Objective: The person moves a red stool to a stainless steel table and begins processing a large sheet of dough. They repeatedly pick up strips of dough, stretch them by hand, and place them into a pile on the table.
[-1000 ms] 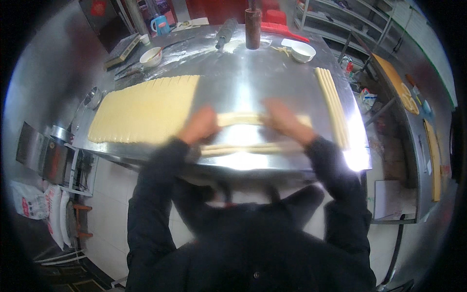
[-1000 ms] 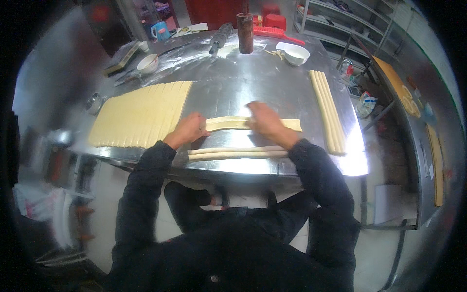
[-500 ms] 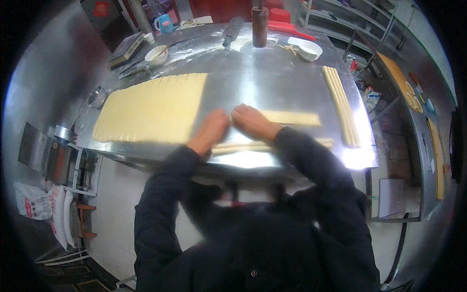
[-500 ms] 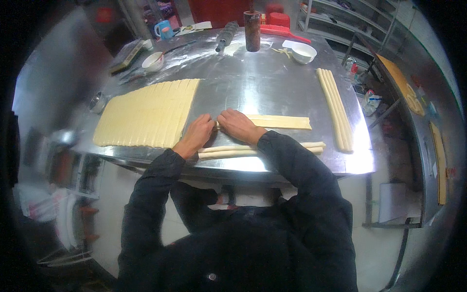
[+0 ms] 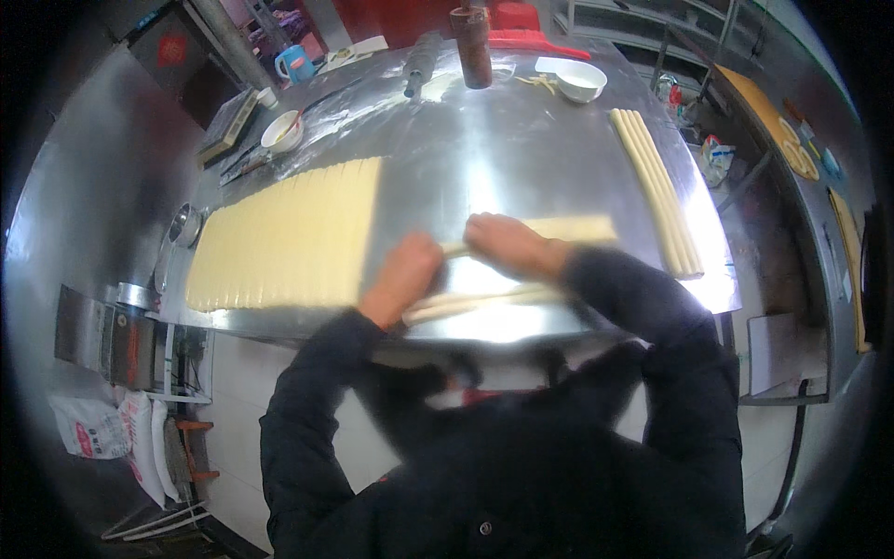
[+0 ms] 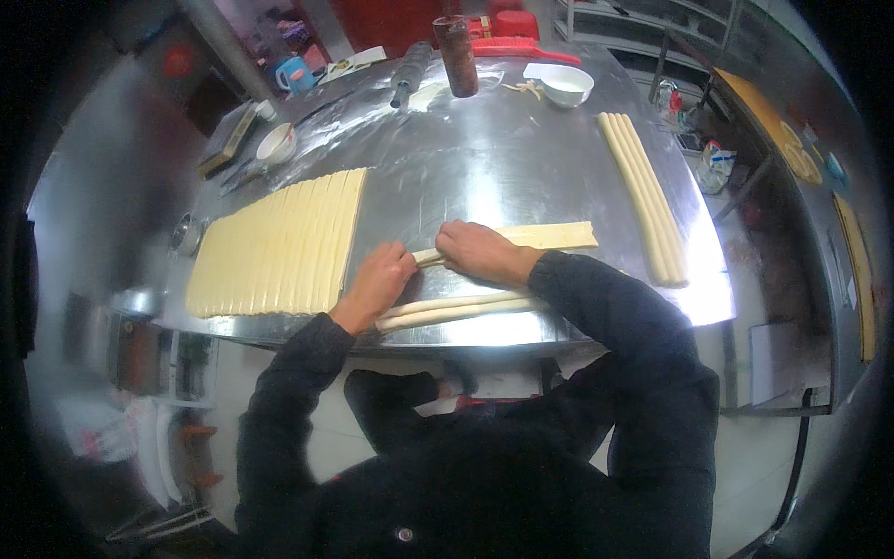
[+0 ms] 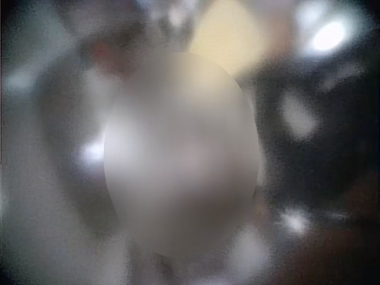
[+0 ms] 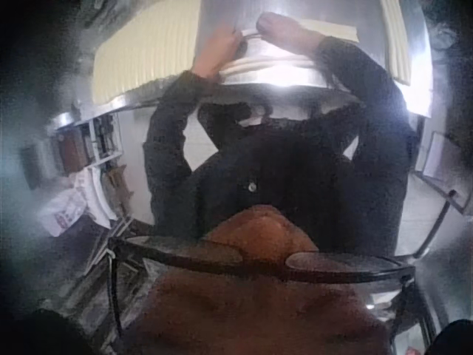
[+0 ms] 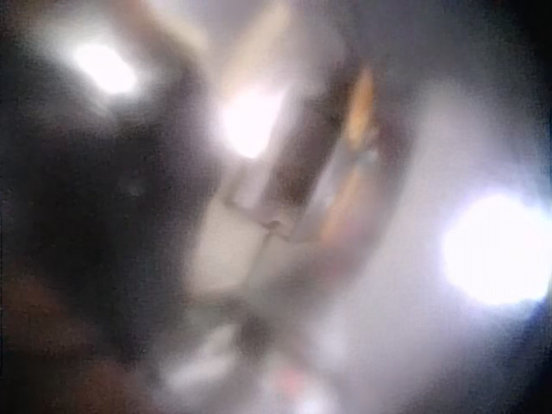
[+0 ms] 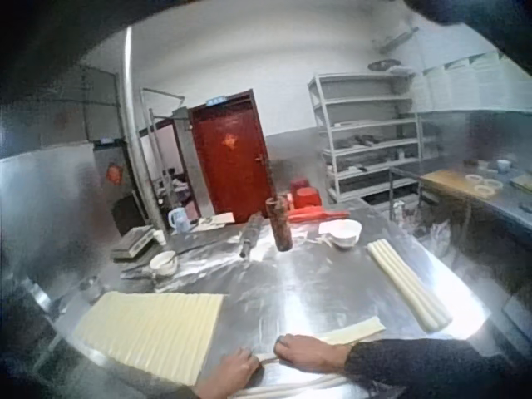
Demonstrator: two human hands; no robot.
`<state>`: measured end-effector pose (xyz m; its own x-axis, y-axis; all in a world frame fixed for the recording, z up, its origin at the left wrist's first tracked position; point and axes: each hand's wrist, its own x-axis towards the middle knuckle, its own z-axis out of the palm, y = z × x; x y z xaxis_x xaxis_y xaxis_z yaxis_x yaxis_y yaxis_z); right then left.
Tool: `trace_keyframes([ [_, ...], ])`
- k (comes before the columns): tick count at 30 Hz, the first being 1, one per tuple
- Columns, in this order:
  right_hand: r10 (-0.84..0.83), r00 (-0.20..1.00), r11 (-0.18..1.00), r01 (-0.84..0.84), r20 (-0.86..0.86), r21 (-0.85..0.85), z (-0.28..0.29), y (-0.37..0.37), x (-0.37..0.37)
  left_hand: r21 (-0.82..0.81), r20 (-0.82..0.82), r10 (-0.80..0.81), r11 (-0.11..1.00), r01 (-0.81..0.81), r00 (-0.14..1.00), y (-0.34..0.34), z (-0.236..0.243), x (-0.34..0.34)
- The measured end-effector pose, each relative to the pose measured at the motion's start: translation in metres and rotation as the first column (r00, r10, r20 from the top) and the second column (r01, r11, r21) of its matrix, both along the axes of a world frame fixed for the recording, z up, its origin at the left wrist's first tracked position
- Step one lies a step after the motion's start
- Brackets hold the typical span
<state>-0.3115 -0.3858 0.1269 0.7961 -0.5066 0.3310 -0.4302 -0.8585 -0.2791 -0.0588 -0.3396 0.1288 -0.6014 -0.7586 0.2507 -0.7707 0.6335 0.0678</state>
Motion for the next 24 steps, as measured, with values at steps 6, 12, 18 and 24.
trace_keyframes([
  [6,0.047,0.998,0.998,-0.045,-0.05,0.032,0.005,-0.004,-0.024,0.224,-0.062,0.052,0.974,-0.037,0.997,0.02,0.011,-0.031],
  [12,0.079,0.988,0.987,-0.097,-0.133,-0.13,-0.003,-0.006,-0.065,0.436,0.094,0.063,0.895,-0.098,0.994,0.025,0.044,-0.084],
  [18,0.022,0.997,0.999,-0.02,-0.071,0.034,0.007,-0.006,-0.112,0.409,0.253,0.05,0.9,-0.154,0.966,0.033,0.028,-0.09],
  [24,0.085,0.99,0.978,-0.105,-0.115,-0.18,0.012,0.003,-0.13,0.396,0.164,0.019,0.914,-0.084,0.986,0.023,0.008,-0.128],
])
